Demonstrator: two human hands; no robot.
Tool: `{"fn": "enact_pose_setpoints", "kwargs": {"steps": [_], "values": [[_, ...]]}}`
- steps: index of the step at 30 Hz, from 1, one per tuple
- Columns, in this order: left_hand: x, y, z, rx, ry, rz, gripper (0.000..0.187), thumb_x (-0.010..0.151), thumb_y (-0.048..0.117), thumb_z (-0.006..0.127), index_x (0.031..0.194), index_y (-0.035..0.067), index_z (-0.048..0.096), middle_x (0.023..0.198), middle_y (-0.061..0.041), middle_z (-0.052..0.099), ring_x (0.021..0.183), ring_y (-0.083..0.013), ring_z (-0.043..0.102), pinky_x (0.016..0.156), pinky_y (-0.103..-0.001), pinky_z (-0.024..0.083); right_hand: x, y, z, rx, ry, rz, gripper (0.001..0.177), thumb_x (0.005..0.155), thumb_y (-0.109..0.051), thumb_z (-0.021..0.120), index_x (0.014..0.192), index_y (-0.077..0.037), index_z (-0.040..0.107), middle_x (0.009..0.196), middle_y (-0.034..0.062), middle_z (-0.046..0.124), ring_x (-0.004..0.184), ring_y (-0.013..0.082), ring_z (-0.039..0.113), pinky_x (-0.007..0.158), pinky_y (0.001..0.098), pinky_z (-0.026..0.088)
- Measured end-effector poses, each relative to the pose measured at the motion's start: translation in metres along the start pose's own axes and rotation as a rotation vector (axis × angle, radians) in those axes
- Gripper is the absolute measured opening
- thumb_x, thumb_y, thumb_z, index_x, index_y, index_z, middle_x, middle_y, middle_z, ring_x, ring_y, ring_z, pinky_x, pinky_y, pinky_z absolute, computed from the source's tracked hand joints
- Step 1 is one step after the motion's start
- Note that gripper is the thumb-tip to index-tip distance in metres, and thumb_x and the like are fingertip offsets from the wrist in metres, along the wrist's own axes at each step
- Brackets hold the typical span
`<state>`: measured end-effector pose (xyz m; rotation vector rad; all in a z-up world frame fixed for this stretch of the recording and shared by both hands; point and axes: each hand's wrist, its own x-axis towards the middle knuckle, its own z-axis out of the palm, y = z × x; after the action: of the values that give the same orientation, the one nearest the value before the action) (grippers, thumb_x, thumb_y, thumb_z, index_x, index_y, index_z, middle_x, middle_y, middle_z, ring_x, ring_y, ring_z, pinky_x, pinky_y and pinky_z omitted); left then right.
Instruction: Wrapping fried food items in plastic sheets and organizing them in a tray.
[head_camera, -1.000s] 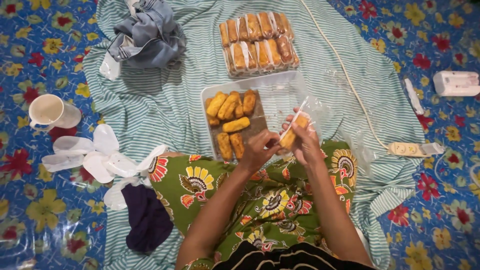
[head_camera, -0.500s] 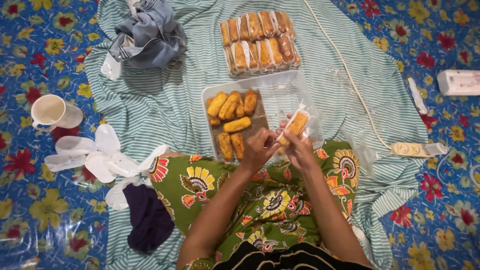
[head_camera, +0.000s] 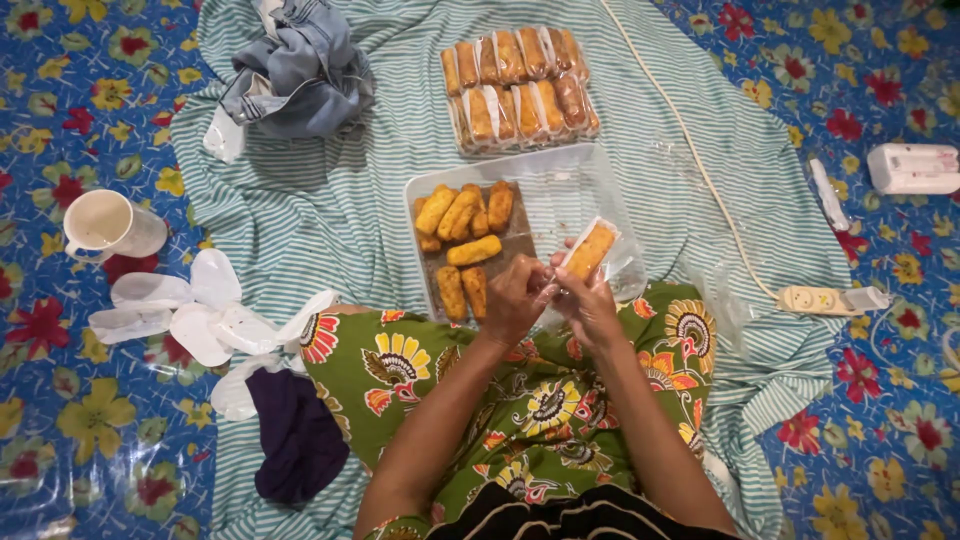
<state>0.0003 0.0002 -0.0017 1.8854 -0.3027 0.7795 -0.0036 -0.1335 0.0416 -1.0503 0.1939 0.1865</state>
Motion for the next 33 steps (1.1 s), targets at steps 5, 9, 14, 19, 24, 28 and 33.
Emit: {"fn": "enact_pose_setpoints", "kwargs": {"steps": [5,9,14,19,24,28,33], "values": [[-0.014,-0.022,0.015,0.072,0.022,0.044,0.025,0.089,0.032,0.078,0.086,0.019,0.057,0.064,0.004,0.049,0.055,-0.0200,0.061,0.056,-0.028,0.052,0.001,0.009,-0.006,-0.006,0.013,-0.005,0.061,0.089,-0.003,0.072,0.143,-0.016,0.046,0.110,0.0037,0.066,0.101,0.0203,0.071,0.082,0.0358,0.060],[-0.011,-0.019,0.013,0.089,0.030,0.064,0.025,0.087,0.029,0.078,0.084,0.020,0.056,0.064,0.004,0.047,0.056,-0.0205,0.060,0.056,-0.028,0.052,0.002,0.012,-0.010,-0.001,0.002,-0.018,0.062,0.089,-0.002,0.071,0.144,-0.014,0.045,0.110,0.0034,0.066,0.100,0.0201,0.071,0.080,0.0337,0.060],[-0.008,-0.013,0.011,0.034,-0.008,0.010,0.030,0.080,0.028,0.085,0.094,0.018,0.060,0.065,0.002,0.052,0.056,-0.0222,0.062,0.056,-0.032,0.052,-0.005,-0.002,0.000,-0.021,0.049,0.023,0.061,0.089,-0.003,0.072,0.143,-0.013,0.046,0.112,0.0046,0.067,0.095,0.0188,0.073,0.070,0.0312,0.062],[0.001,0.002,0.004,-0.016,-0.024,0.003,0.039,0.079,0.043,0.084,0.098,0.016,0.062,0.066,0.003,0.055,0.056,-0.0185,0.062,0.056,-0.027,0.052,0.010,-0.001,-0.026,0.051,0.099,0.042,0.056,0.089,-0.002,0.071,0.140,-0.007,0.049,0.114,0.0079,0.068,0.095,0.0221,0.073,0.071,0.0392,0.065],[0.001,-0.002,0.005,-0.059,-0.134,0.030,0.034,0.081,0.040,0.084,0.096,0.017,0.064,0.071,0.003,0.055,0.057,-0.0185,0.062,0.055,-0.030,0.051,0.017,-0.019,-0.045,0.052,0.119,0.071,0.059,0.088,-0.004,0.073,0.141,-0.009,0.049,0.115,0.0067,0.068,0.097,0.0212,0.073,0.077,0.0412,0.066],[0.007,0.000,-0.006,-0.230,-0.316,0.008,0.028,0.081,0.032,0.083,0.086,0.011,0.065,0.068,-0.005,0.057,0.059,-0.0285,0.064,0.056,-0.035,0.052,0.011,-0.044,-0.048,-0.065,0.119,0.140,0.060,0.085,-0.005,0.075,0.140,-0.009,0.052,0.113,0.0071,0.070,0.095,0.0208,0.073,0.080,0.0409,0.065],[0.015,-0.003,-0.008,-0.305,-0.348,-0.064,0.009,0.091,0.014,0.077,0.096,0.011,0.070,0.074,-0.007,0.062,0.067,-0.0290,0.068,0.060,-0.033,0.055,-0.003,-0.078,-0.045,-0.266,0.024,0.237,0.065,0.078,-0.003,0.078,0.139,-0.006,0.055,0.106,0.0097,0.071,0.090,0.0225,0.074,0.075,0.0416,0.065]]}}
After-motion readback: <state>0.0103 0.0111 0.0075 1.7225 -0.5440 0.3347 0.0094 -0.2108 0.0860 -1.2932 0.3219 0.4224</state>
